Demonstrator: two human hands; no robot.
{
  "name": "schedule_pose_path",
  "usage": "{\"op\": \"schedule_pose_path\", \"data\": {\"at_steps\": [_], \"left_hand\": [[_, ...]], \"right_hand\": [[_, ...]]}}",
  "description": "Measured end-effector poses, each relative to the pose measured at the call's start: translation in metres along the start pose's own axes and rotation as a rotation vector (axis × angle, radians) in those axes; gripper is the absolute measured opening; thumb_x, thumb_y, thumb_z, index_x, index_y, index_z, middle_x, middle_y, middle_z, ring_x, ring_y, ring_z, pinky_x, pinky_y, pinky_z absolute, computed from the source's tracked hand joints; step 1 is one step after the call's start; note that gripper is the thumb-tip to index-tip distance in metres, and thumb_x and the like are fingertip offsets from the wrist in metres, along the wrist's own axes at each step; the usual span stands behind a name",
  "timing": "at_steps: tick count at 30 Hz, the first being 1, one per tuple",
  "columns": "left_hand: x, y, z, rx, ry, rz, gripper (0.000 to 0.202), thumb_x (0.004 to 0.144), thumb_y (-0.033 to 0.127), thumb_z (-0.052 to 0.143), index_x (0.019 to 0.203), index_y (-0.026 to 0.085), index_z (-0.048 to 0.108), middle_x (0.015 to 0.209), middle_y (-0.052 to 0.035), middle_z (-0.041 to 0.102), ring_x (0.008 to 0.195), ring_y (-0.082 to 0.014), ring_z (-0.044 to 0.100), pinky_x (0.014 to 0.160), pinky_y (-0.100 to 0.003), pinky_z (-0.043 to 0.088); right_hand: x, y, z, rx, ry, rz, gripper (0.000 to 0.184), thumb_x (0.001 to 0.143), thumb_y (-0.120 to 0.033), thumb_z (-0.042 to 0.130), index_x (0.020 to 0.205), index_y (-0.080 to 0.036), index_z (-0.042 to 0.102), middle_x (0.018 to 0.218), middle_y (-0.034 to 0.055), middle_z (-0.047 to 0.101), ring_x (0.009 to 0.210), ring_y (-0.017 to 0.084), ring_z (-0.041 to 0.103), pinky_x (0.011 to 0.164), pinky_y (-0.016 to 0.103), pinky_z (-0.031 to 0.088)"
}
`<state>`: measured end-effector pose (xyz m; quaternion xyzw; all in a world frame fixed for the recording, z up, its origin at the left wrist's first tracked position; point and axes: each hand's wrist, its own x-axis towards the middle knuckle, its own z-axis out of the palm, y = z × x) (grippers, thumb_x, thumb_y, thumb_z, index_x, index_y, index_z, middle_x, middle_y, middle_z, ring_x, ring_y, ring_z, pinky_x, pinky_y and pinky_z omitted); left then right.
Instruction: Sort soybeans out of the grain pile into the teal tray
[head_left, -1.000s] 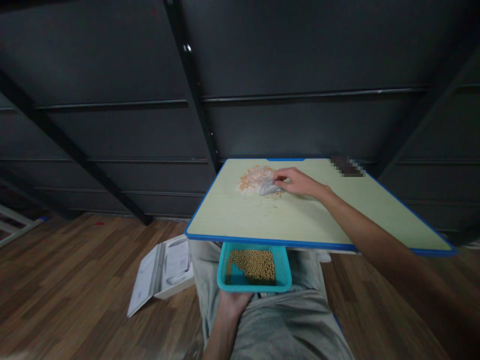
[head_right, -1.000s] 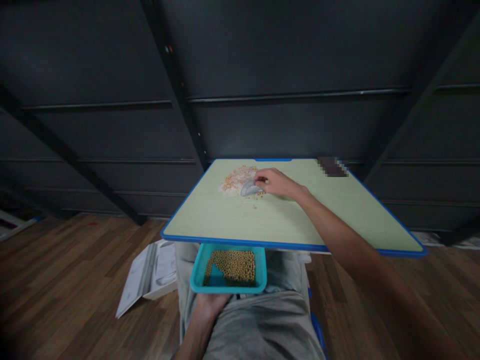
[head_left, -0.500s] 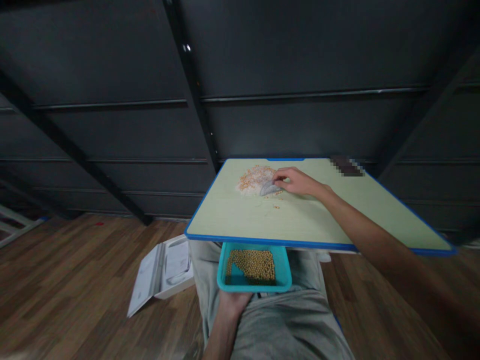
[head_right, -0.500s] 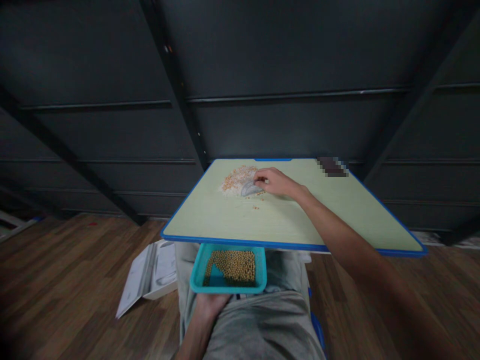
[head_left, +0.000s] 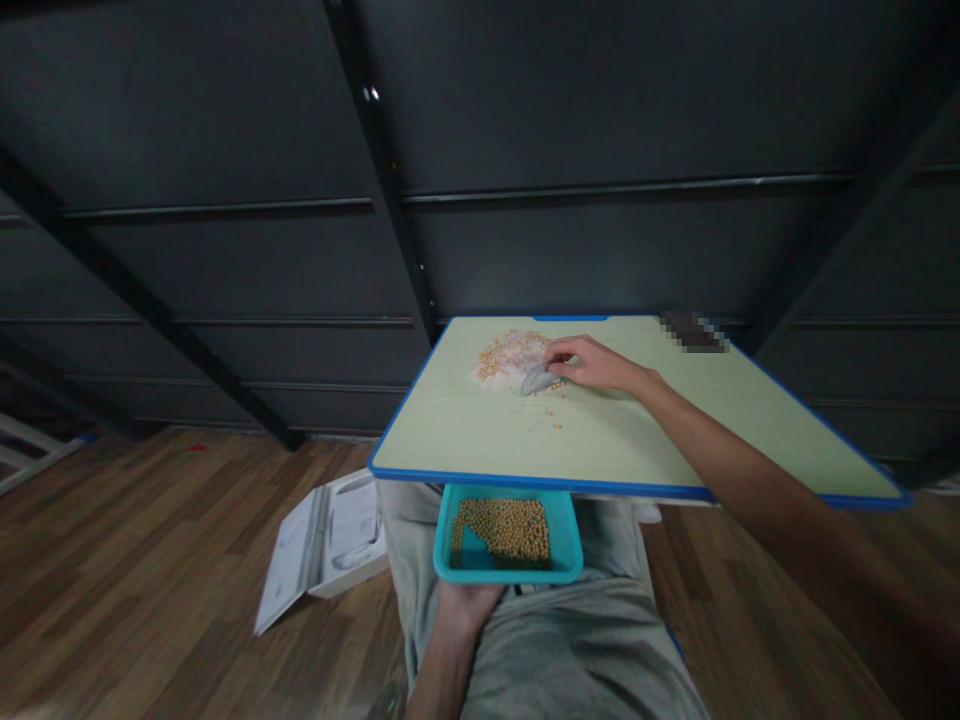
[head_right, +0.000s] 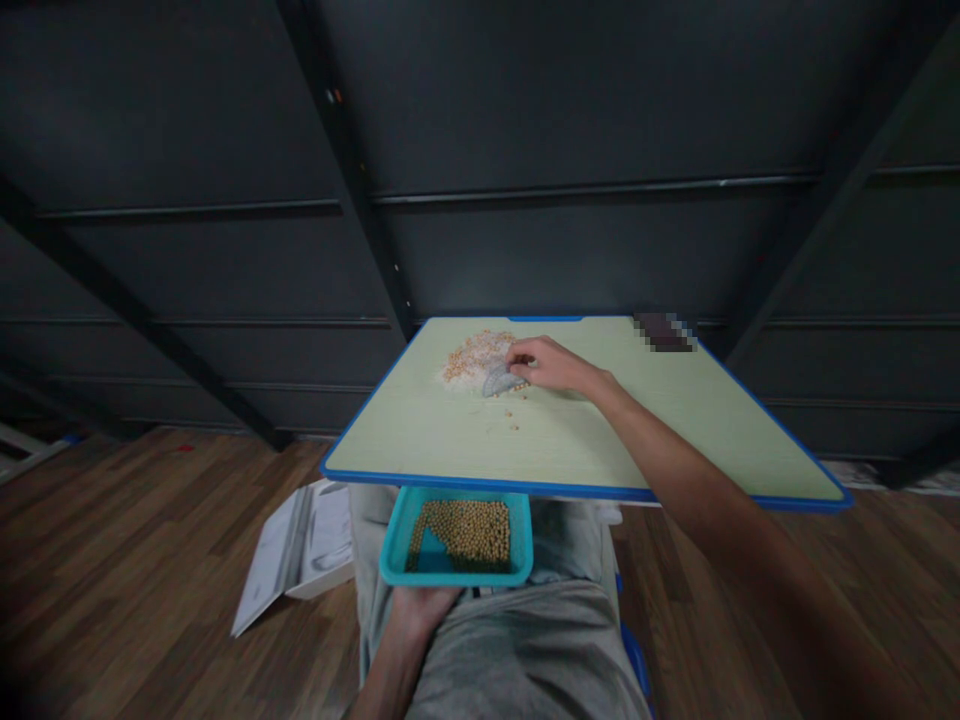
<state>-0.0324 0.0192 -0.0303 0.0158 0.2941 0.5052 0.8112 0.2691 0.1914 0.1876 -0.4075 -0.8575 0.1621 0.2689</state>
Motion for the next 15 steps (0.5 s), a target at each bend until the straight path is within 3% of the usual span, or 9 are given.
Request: {"op": "schedule_pose_path", "data": {"at_steps": [7,15], "left_hand": [[0.001,0.000,-0.004,-0.006,-0.072,0.007,0.031,0.097,0.033,0.058,0.117,0.026,0.080,0.123,-0.0076,0.082,0.123,-0.0306,0.072,0.117,-0.050,0.050],[0.006,-0.002,-0.011,-0.026,-0.164,-0.001,0.035,0.097,0.034,0.057,0.125,0.027,0.077,0.118,-0.0056,0.084,0.115,-0.0288,0.076,0.121,-0.050,0.045]], "right_hand": [[0.000,0.006,0.001,0.045,-0.008,0.003,0.012,0.092,-0.028,0.061,0.090,-0.020,0.070,0.094,0.0077,0.073,0.087,0.023,0.065,0.086,0.040,0.050],[0.000,0.008,-0.001,0.073,-0.043,0.038,0.015,0.091,-0.030,0.062,0.090,-0.019,0.071,0.092,0.0076,0.072,0.088,0.023,0.064,0.085,0.038,0.048]]}}
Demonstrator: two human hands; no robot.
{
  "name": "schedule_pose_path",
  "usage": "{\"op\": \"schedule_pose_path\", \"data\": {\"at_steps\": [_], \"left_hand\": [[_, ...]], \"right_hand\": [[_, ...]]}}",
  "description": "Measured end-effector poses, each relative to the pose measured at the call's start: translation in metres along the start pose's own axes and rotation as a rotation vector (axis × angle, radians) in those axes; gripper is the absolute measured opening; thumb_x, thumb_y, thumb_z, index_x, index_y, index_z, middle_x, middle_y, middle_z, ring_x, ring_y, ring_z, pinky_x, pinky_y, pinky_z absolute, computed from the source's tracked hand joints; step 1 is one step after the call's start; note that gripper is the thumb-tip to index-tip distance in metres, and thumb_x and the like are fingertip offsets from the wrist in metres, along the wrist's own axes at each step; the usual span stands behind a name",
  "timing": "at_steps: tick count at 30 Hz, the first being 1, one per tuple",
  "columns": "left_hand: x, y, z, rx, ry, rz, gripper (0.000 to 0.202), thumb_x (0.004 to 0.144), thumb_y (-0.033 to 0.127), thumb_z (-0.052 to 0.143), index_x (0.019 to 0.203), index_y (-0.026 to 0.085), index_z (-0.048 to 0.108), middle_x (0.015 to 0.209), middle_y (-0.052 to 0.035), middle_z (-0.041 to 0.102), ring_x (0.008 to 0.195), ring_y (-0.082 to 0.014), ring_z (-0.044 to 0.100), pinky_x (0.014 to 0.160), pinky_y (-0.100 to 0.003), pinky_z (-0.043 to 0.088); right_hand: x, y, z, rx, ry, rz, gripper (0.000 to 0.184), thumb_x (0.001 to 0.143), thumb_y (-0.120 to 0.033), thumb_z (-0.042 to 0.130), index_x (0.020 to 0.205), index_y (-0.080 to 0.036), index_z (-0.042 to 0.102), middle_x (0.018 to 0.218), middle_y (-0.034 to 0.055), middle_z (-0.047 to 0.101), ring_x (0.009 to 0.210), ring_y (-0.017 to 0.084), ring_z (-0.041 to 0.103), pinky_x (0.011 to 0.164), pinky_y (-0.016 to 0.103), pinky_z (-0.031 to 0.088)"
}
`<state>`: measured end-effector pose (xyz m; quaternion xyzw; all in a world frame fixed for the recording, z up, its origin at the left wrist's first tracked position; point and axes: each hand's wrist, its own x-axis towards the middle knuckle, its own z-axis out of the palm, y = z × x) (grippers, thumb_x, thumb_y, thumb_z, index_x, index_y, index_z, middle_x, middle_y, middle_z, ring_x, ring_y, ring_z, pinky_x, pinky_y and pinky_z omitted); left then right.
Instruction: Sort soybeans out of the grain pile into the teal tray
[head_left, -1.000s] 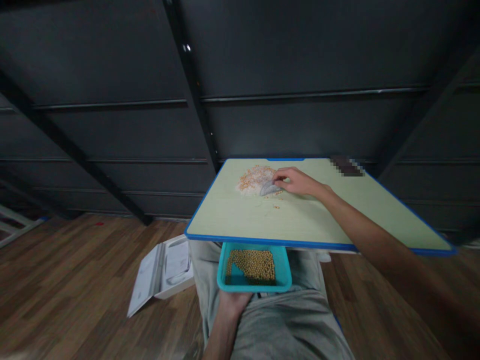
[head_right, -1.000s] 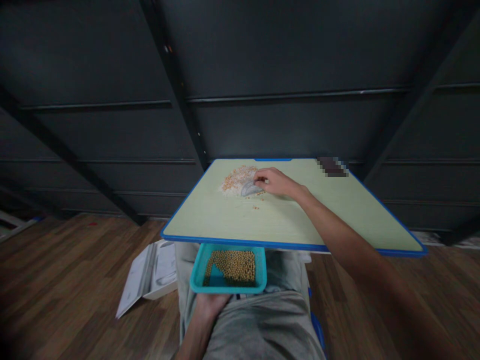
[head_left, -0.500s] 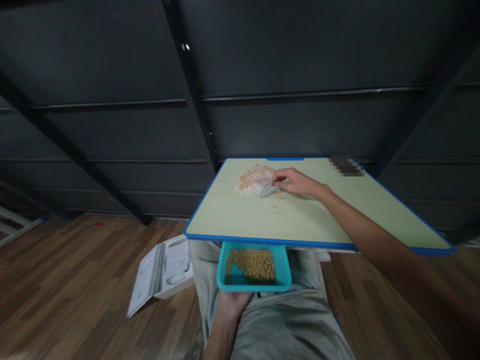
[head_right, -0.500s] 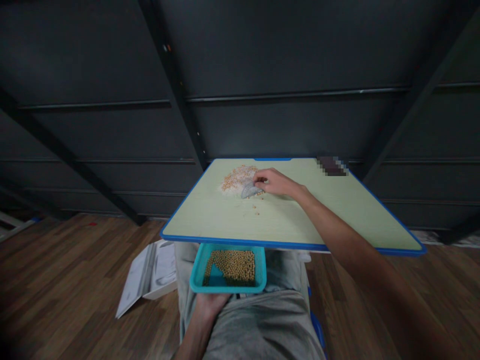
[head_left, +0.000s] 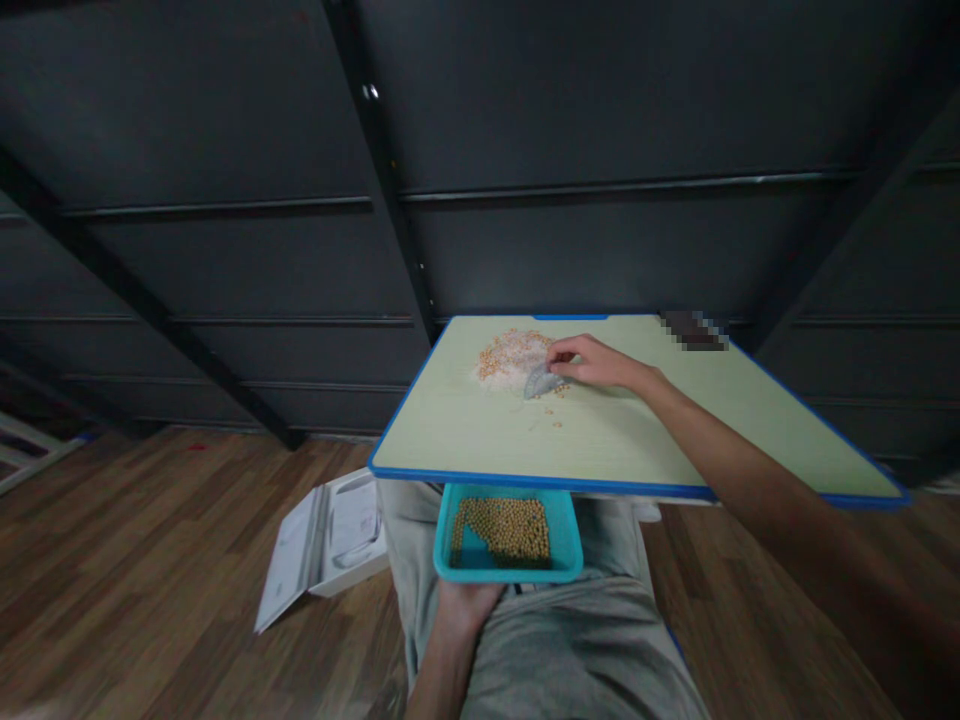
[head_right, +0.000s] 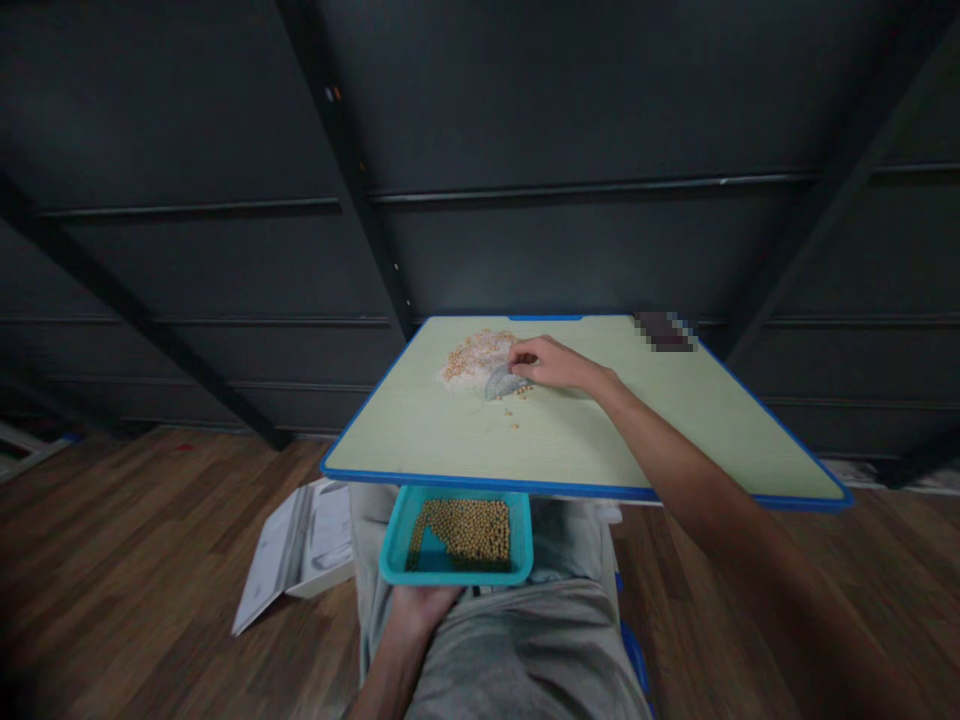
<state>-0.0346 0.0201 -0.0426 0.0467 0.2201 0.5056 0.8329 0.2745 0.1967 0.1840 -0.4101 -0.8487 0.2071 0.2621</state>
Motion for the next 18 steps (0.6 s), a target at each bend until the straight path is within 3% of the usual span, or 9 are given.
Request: {"op": "schedule_pose_path", "data": {"at_steps": [3,10,18], "left_hand": [[-0.0006,0.0002,0.0027,-0.003,0.000,-0.007,0.034,0.095,0.036,0.063,0.124,0.027,0.077,0.118,-0.0061,0.084,0.114,-0.0287,0.076,0.120,-0.049,0.047],[-0.0024,0.0010,0.0044,0.052,0.116,0.019,0.036,0.095,0.038,0.062,0.126,0.025,0.076,0.119,-0.0078,0.083,0.117,-0.0311,0.075,0.114,-0.052,0.053],[0.0019,0.0003,-0.0033,0.034,0.055,0.027,0.031,0.097,0.037,0.057,0.115,0.030,0.081,0.110,-0.0021,0.085,0.114,-0.0292,0.076,0.116,-0.050,0.052]], "right_hand": [[-0.0004,-0.0012,-0.0016,0.003,-0.020,0.009,0.015,0.091,-0.031,0.062,0.090,-0.019,0.072,0.092,0.0077,0.072,0.087,0.023,0.064,0.085,0.038,0.048],[-0.0011,-0.0024,-0.0039,0.032,-0.052,0.028,0.019,0.091,-0.034,0.064,0.093,-0.018,0.073,0.092,0.0080,0.072,0.086,0.023,0.063,0.082,0.037,0.047],[-0.0009,-0.0065,-0.0052,0.006,-0.095,0.005,0.020,0.092,-0.033,0.062,0.092,-0.016,0.073,0.089,0.0067,0.071,0.081,0.021,0.060,0.078,0.034,0.044]]}}
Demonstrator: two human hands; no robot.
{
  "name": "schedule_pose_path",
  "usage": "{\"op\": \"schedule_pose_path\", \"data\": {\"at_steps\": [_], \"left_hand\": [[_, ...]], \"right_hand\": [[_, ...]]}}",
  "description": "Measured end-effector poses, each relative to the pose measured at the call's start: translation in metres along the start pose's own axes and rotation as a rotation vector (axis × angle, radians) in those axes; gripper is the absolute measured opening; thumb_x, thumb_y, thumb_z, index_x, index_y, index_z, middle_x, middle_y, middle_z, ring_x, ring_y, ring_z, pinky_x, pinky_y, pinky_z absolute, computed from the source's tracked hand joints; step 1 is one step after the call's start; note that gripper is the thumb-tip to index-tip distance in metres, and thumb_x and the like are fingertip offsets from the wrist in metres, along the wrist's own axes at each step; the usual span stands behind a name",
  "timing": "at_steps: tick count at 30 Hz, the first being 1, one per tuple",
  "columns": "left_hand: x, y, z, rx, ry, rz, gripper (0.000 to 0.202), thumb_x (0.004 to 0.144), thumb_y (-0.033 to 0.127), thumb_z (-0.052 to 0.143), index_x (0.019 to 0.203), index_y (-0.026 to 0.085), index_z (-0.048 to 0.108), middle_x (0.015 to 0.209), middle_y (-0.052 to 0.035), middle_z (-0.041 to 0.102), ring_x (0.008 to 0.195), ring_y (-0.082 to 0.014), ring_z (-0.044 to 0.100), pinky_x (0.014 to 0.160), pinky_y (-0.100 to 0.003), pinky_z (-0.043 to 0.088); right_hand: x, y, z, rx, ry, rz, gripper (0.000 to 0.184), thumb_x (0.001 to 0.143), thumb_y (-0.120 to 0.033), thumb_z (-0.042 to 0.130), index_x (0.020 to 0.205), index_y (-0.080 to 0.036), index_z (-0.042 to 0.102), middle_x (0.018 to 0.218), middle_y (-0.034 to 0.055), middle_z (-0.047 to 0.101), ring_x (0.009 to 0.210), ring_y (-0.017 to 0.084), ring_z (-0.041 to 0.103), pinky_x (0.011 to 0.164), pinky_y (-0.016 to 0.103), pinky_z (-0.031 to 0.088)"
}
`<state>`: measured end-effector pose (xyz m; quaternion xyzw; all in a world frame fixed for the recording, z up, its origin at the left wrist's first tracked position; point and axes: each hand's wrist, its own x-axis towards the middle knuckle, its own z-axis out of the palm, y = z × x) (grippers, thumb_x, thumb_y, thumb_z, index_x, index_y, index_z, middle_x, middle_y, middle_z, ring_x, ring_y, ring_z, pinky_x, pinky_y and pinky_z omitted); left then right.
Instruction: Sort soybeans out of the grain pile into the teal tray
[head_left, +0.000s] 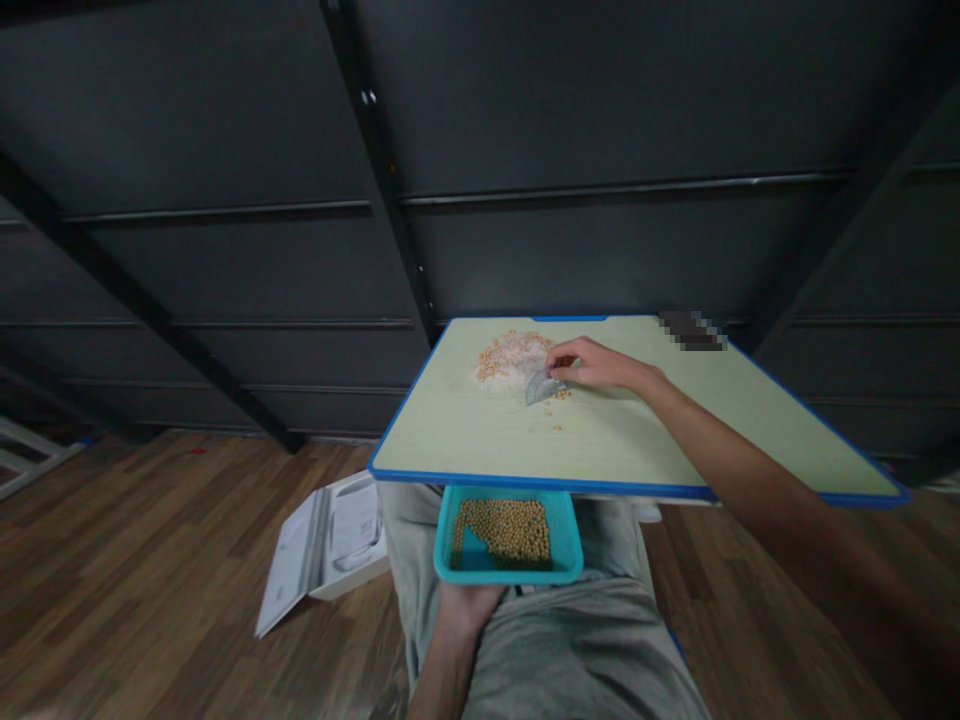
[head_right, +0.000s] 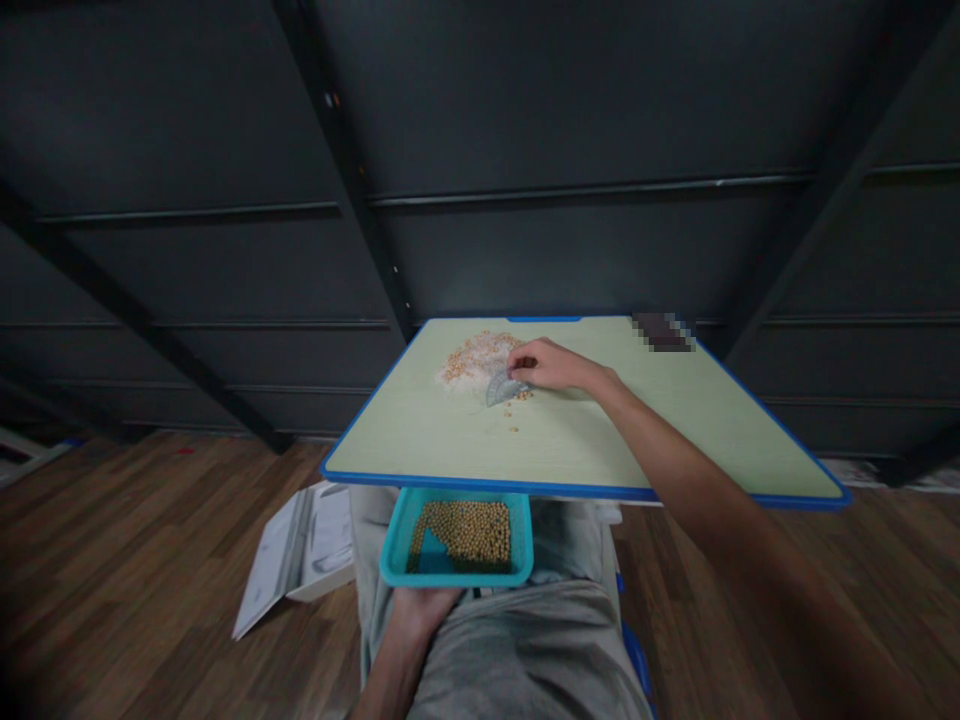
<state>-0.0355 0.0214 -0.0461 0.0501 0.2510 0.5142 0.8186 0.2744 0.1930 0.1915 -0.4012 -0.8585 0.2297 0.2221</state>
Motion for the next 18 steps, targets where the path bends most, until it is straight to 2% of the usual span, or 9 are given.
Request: {"op": "schedule_pose_path", "data": {"at_steps": [6,13,18], "left_hand": [[0.0010,0.0000,-0.0016,0.013,-0.022,0.013,0.037,0.094,0.041,0.065,0.126,0.028,0.076,0.115,-0.0050,0.084,0.115,-0.0290,0.075,0.116,-0.049,0.051],[-0.0001,0.0017,-0.0020,0.023,-0.063,-0.037,0.033,0.098,0.041,0.055,0.118,0.032,0.080,0.114,-0.0004,0.085,0.120,-0.0278,0.074,0.121,-0.049,0.044],[-0.0018,0.0013,0.0002,0.012,-0.082,-0.037,0.033,0.100,0.036,0.051,0.113,0.031,0.081,0.118,-0.0011,0.084,0.119,-0.0264,0.074,0.122,-0.048,0.042]], "right_hand": [[-0.0010,-0.0056,-0.0026,-0.007,-0.030,-0.001,0.021,0.090,-0.034,0.063,0.092,-0.016,0.074,0.087,0.0063,0.070,0.079,0.021,0.059,0.078,0.034,0.043],[-0.0006,-0.0068,-0.0036,-0.002,-0.050,-0.005,0.020,0.089,-0.033,0.063,0.090,-0.017,0.075,0.086,0.0063,0.071,0.079,0.021,0.060,0.079,0.035,0.044],[-0.0010,-0.0066,-0.0042,0.016,-0.060,-0.012,0.021,0.088,-0.033,0.065,0.091,-0.016,0.076,0.086,0.0068,0.072,0.078,0.021,0.060,0.077,0.035,0.045]]}}
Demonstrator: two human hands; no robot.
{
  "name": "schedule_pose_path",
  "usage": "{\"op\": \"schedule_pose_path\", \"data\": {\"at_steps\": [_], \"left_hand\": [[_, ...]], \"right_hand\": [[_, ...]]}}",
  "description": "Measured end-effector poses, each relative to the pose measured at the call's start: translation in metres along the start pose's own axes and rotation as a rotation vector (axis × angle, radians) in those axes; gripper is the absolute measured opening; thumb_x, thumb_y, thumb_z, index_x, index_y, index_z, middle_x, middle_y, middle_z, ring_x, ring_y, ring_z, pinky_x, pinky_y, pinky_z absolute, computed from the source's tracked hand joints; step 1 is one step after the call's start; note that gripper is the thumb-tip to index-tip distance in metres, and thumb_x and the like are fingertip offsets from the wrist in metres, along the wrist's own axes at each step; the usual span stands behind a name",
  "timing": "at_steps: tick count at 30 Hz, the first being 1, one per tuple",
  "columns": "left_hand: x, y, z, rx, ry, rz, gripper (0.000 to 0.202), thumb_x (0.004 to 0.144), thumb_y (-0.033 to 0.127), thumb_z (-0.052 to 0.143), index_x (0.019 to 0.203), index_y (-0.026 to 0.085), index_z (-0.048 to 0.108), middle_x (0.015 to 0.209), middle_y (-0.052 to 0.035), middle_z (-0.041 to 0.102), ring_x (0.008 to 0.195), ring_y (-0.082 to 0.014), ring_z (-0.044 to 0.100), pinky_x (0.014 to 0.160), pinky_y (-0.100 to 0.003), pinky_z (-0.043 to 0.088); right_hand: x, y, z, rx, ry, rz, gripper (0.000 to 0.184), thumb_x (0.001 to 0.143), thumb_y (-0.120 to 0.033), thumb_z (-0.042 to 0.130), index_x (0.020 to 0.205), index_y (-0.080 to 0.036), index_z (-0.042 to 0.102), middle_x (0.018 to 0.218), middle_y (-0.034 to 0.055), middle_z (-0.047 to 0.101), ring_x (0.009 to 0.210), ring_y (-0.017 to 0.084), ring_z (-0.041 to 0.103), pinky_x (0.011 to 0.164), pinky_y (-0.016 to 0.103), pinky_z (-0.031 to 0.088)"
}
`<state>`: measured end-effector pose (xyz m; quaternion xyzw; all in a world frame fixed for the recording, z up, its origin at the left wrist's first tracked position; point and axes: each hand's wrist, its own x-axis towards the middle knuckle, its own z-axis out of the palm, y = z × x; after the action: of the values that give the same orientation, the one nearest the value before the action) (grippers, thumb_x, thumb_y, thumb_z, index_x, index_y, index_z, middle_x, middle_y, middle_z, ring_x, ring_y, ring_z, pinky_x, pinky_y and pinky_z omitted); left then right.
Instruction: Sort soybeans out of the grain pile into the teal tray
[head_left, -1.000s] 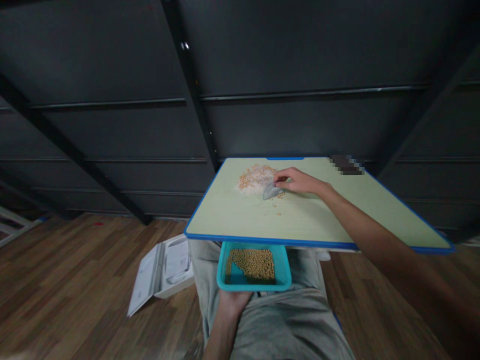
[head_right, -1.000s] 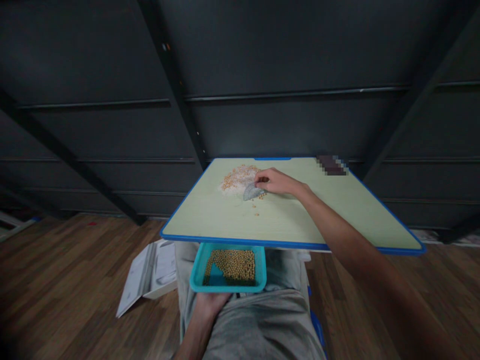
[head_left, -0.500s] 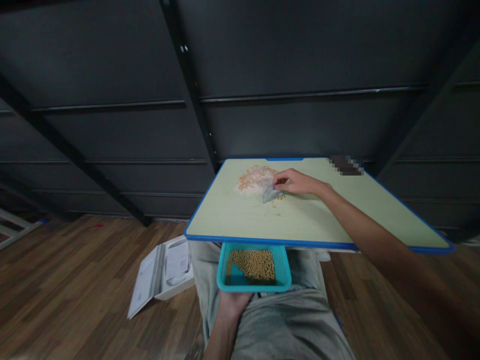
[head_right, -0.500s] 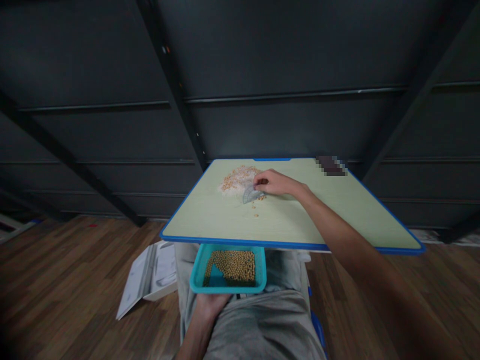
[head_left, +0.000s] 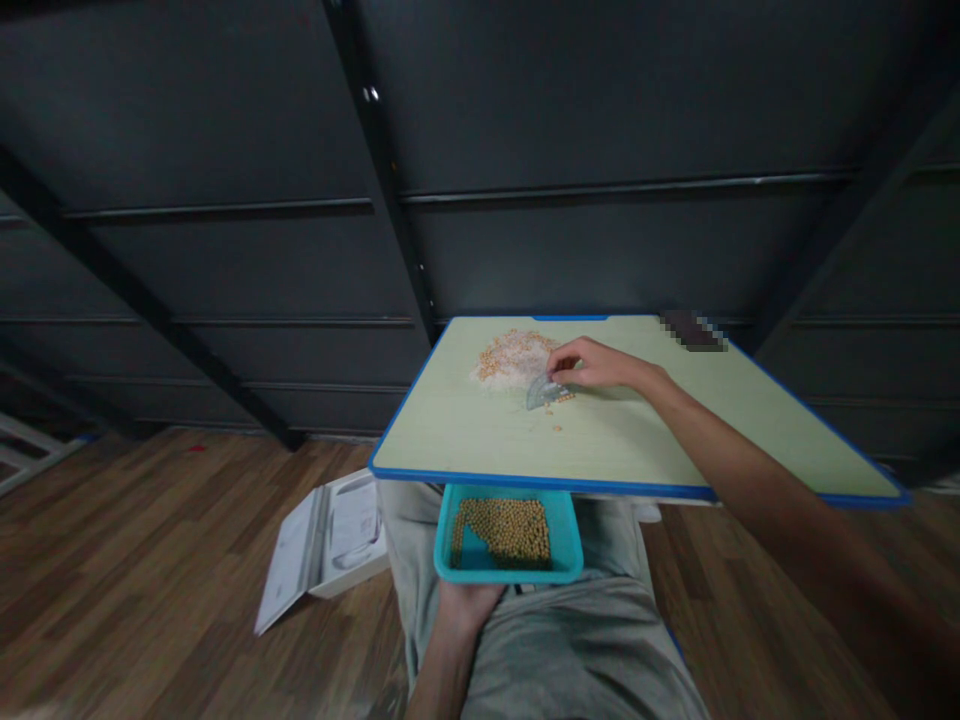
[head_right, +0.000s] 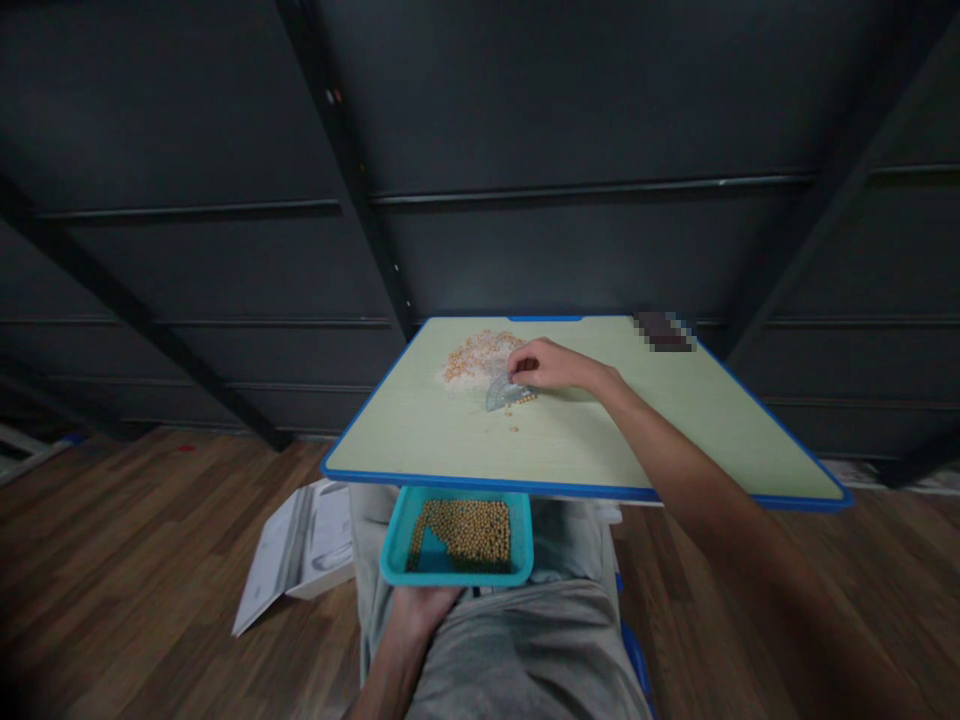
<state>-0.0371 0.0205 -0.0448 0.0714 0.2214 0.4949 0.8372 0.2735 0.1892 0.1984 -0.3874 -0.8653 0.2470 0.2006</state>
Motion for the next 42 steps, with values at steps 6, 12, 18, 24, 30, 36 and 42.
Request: {"op": "schedule_pose_path", "data": {"at_steps": [6,12,18,24,30,36,42], "left_hand": [[-0.001,0.000,0.004,-0.001,0.054,0.004,0.036,0.096,0.038,0.061,0.128,0.029,0.075,0.126,-0.0064,0.081,0.126,-0.0300,0.071,0.123,-0.052,0.044],[-0.002,0.001,0.003,0.025,0.079,0.036,0.031,0.092,0.038,0.068,0.119,0.029,0.078,0.123,-0.0065,0.082,0.123,-0.0322,0.072,0.119,-0.054,0.048],[-0.002,0.001,0.004,0.014,0.094,0.031,0.029,0.092,0.037,0.068,0.116,0.028,0.079,0.119,-0.0067,0.083,0.120,-0.0324,0.074,0.118,-0.054,0.049],[-0.001,0.000,0.005,0.026,0.060,0.026,0.031,0.087,0.038,0.074,0.117,0.029,0.079,0.114,-0.0061,0.084,0.119,-0.0334,0.074,0.117,-0.054,0.050],[-0.004,-0.001,0.010,0.010,0.105,0.050,0.033,0.086,0.039,0.075,0.117,0.027,0.079,0.118,-0.0066,0.083,0.120,-0.0328,0.073,0.118,-0.055,0.049],[-0.005,-0.013,0.023,0.016,-0.072,-0.052,0.034,0.094,0.047,0.065,0.116,0.025,0.080,0.129,-0.0081,0.079,0.137,-0.0337,0.063,0.125,-0.056,0.040],[-0.002,-0.033,0.044,-0.013,-0.110,-0.175,0.038,0.098,0.038,0.057,0.128,0.023,0.075,0.129,-0.0108,0.079,0.141,-0.0344,0.059,0.124,-0.061,0.038]], "right_hand": [[0.000,0.001,0.000,0.040,-0.012,0.011,0.021,0.086,-0.034,0.067,0.090,-0.017,0.077,0.087,0.0070,0.073,0.079,0.021,0.061,0.077,0.035,0.046],[0.000,0.000,0.000,0.034,-0.022,0.014,0.021,0.084,-0.034,0.068,0.090,-0.016,0.077,0.087,0.0070,0.074,0.078,0.020,0.062,0.076,0.035,0.046],[-0.001,-0.002,-0.003,0.042,-0.044,0.034,0.021,0.083,-0.035,0.069,0.090,-0.017,0.078,0.087,0.0061,0.074,0.080,0.020,0.062,0.076,0.034,0.046],[-0.002,0.000,-0.005,0.040,-0.039,0.043,0.021,0.082,-0.034,0.069,0.088,-0.017,0.079,0.086,0.0061,0.075,0.078,0.020,0.062,0.078,0.035,0.046],[-0.003,0.006,-0.006,0.048,-0.057,0.062,0.022,0.082,-0.035,0.071,0.090,-0.017,0.080,0.086,0.0054,0.075,0.079,0.020,0.063,0.077,0.034,0.047],[-0.003,-0.001,-0.008,0.059,-0.096,0.092,0.023,0.081,-0.037,0.073,0.088,-0.017,0.081,0.082,0.0057,0.075,0.075,0.020,0.062,0.072,0.034,0.046],[-0.006,-0.011,-0.010,0.120,-0.158,0.131,0.023,0.078,-0.037,0.076,0.089,-0.018,0.082,0.083,0.0050,0.077,0.074,0.019,0.064,0.069,0.032,0.047]]}}
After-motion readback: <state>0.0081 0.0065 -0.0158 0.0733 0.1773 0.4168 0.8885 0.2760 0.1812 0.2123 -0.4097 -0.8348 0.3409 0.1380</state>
